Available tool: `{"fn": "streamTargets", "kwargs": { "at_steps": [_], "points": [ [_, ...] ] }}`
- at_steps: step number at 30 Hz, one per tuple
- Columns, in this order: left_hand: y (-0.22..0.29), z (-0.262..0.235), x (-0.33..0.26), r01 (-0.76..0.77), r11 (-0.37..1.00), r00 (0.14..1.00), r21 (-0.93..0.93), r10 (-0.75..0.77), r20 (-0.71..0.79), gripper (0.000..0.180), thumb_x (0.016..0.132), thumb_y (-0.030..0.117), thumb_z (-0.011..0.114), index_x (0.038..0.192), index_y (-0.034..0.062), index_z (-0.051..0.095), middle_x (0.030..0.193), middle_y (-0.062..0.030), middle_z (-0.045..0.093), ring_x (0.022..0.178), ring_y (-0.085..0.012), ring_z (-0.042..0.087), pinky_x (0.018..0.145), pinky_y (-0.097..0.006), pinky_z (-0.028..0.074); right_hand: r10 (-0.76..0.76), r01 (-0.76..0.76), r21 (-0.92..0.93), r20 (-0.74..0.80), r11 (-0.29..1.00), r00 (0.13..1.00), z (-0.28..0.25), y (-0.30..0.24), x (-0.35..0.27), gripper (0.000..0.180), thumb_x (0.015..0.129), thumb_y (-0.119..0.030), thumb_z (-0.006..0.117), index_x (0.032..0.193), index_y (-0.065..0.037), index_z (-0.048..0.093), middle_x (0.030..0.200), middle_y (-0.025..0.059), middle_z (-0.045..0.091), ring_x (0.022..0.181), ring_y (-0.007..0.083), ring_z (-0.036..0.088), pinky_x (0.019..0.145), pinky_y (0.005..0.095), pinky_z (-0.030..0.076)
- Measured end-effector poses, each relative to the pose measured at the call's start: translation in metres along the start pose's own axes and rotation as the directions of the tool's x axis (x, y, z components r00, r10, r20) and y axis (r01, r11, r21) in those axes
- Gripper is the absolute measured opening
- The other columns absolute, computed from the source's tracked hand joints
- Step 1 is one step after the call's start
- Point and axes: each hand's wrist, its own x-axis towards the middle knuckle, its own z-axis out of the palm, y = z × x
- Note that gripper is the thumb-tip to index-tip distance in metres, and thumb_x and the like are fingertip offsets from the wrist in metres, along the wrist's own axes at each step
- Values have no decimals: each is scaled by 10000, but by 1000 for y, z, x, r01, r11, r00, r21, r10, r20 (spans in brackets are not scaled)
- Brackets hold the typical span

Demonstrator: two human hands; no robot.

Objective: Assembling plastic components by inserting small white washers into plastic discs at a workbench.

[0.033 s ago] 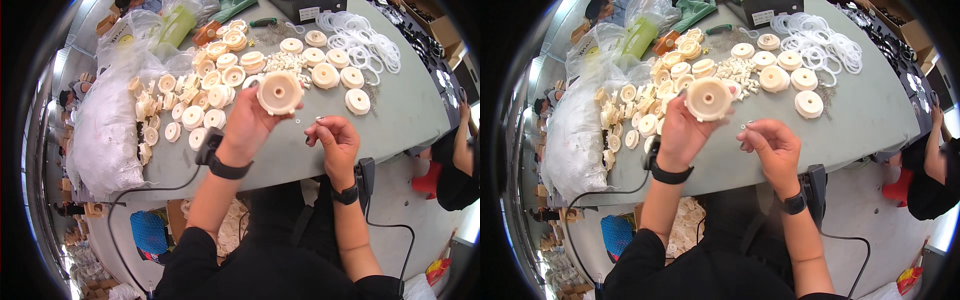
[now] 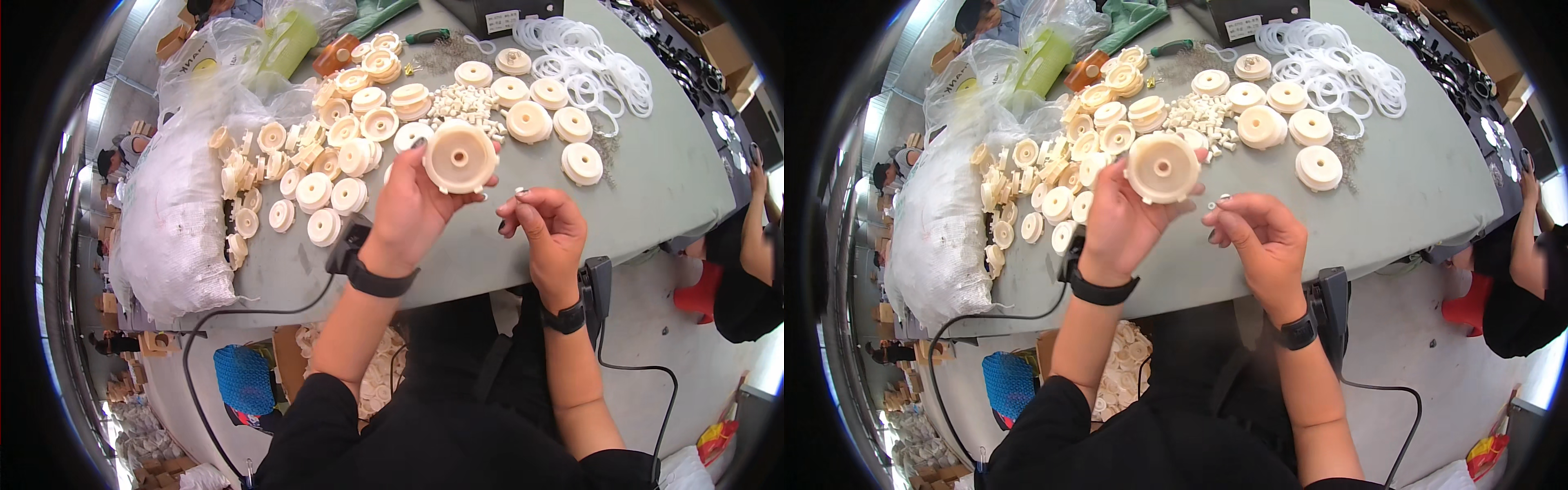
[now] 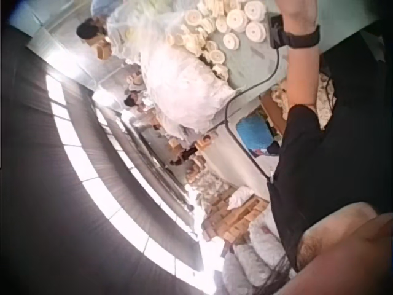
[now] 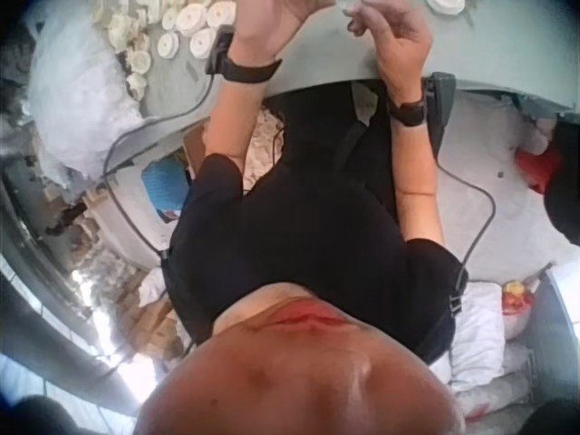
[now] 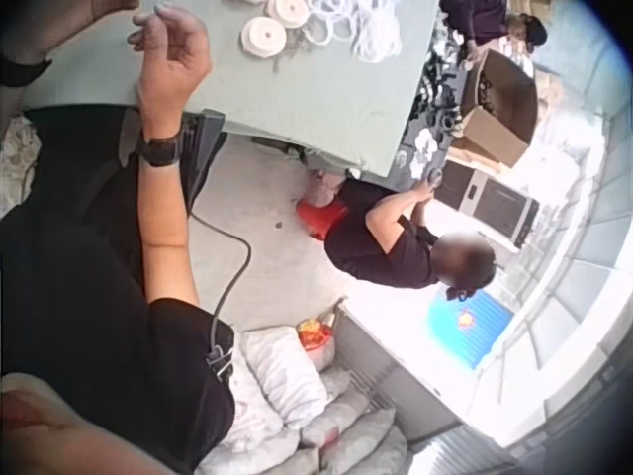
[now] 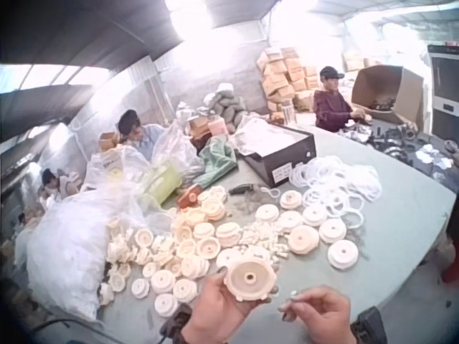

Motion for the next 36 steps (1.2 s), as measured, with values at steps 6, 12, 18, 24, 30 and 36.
{"fn": "streamTargets", "kwargs": {
  "at_steps": [6,12,18,24,30,36],
  "points": [
    [-42,-6,-12,-25,973,959,229,89,-270,363,916,316,467,1138,28,472,1113,-205,568,731,-166,581,651,-290,493,-25,-25,-163,-300,986,954,-25,-13,7,140,854,-60,579,974,9,592,744,72,615,603,93,539,557,209,434],
    [-45,-10,-14,-10,957,910,290,129,-395,285,890,233,530,1085,35,471,1006,-141,620,657,-94,563,588,-216,460,-74,-43,-274,-403,961,912,-60,-34,16,168,848,-102,598,975,6,618,718,45,603,588,79,519,550,202,424],
    [-44,-12,-15,-26,969,907,246,127,-402,266,891,194,504,1101,34,467,1016,-139,614,677,-102,568,601,-218,467,-261,-201,-837,-373,510,890,-96,-50,21,261,745,-131,687,980,-33,634,727,11,587,617,77,513,555,213,399],
    [-43,-7,-14,33,939,933,342,94,-348,277,883,187,527,1108,36,467,1028,-129,617,701,-96,569,630,-218,464,8,-312,-926,-318,212,948,-102,-54,38,286,714,-186,692,953,-39,632,654,39,543,585,137,486,564,274,413],
    [-44,-10,-16,51,918,949,394,78,-304,280,882,179,515,1115,34,461,1044,-148,615,712,-100,569,640,-222,465,-7,-302,-882,-326,362,945,-122,-52,37,235,754,-175,670,926,-21,625,631,24,532,603,112,512,563,254,407],
    [-45,-15,-19,59,895,961,443,69,-268,285,887,164,493,1130,22,446,1031,-168,615,785,-130,595,683,-249,488,-174,-214,-811,-359,545,917,-113,-51,28,204,773,-117,667,944,-12,631,697,5,558,641,76,513,587,210,405]
  ]
}}
